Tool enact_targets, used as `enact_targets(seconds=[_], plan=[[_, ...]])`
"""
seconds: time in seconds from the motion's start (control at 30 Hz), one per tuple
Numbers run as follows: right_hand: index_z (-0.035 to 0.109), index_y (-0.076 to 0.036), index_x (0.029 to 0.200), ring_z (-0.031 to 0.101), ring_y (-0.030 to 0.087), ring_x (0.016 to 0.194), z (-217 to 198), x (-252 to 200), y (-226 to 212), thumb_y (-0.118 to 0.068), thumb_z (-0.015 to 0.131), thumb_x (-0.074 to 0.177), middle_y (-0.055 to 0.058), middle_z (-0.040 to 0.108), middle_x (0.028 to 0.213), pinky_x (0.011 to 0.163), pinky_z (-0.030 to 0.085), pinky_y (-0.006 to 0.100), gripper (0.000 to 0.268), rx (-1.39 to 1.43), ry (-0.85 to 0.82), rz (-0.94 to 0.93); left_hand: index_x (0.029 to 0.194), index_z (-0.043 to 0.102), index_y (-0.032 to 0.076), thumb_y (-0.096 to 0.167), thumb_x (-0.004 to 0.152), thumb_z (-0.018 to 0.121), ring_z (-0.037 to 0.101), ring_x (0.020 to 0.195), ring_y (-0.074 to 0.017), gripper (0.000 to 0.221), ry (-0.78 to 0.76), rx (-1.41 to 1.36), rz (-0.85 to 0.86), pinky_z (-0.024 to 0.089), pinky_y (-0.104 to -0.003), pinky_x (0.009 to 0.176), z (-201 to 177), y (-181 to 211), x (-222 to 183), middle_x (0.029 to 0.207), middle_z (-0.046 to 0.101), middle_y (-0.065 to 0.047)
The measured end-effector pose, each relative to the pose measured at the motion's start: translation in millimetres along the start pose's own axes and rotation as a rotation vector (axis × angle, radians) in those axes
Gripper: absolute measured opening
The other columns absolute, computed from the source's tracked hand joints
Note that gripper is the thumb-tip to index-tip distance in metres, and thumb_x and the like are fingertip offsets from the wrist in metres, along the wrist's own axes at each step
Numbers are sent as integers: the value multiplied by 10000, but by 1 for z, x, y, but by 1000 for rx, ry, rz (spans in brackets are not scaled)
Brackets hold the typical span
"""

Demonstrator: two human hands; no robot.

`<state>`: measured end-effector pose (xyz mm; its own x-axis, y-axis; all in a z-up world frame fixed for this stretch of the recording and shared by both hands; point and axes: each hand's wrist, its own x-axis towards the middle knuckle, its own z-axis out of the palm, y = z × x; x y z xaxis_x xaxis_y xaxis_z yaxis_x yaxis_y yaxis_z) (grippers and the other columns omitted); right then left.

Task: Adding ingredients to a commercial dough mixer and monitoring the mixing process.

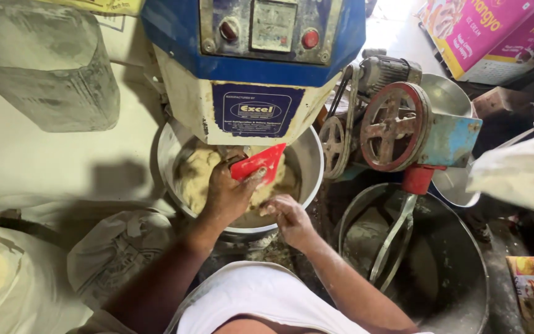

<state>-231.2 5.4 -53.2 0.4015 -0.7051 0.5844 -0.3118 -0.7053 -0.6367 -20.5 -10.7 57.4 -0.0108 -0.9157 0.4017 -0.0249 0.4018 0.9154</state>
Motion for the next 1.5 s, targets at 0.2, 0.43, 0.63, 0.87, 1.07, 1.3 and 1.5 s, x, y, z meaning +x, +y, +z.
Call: enact_targets(seconds=[0.2,0.43,0.63,0.87,1.07,1.3,1.5], plan=[[604,41,1320,592,298,1268,-18,24,9,-545,325,1077,198,652,1341,1146,433,452,693,959,390,655,905,703,43,77,816,798,617,875,-214,134,-78,257,290,537,-321,724,4,-15,-5,937,609,-108],[250,66,1627,318,300,1575,-49,80,-110,-809,252,952,180,310,1703,1322,190,458,1105,1036,109,297,972,736,47,78,830,827,635,950,-261,171,-219,272,518,521,-372,833,9,51,-1,972,639,-72],[200,75,1643,291,299,1578,-54,69,-120,-879,280,911,176,255,1728,1321,185,485,1205,1077,39,330,937,755,60,92,817,830,625,953,-281,145,-205,320,570,513,-401,843,8,53,-8,976,627,-77],[206,59,1648,242,290,1609,-59,57,-109,-879,275,930,178,256,1730,1357,120,482,1183,1110,-9,319,946,736,46,84,848,815,638,945,-262,132,-127,319,546,520,-392,847,8,40,-12,992,628,-85],[231,-50,1651,176,341,1655,-71,52,-86,-892,281,917,153,185,1770,1351,117,594,1118,936,-176,351,942,704,54,77,849,826,620,937,-252,155,36,476,486,511,-381,831,-1,16,-9,1010,617,-84],[332,-124,1550,461,435,1365,-58,81,-86,-873,498,804,221,395,1512,1047,485,631,1071,1351,392,704,1063,735,195,173,781,850,506,1112,-264,305,-148,537,967,464,-440,963,34,39,-37,1204,548,-33],[377,-92,1574,536,418,1294,-59,73,-119,-817,465,932,269,453,1564,1049,517,532,973,1590,268,697,1100,716,208,204,831,836,473,1136,-237,294,-174,548,1020,436,-437,978,28,56,-33,1199,533,-10]])
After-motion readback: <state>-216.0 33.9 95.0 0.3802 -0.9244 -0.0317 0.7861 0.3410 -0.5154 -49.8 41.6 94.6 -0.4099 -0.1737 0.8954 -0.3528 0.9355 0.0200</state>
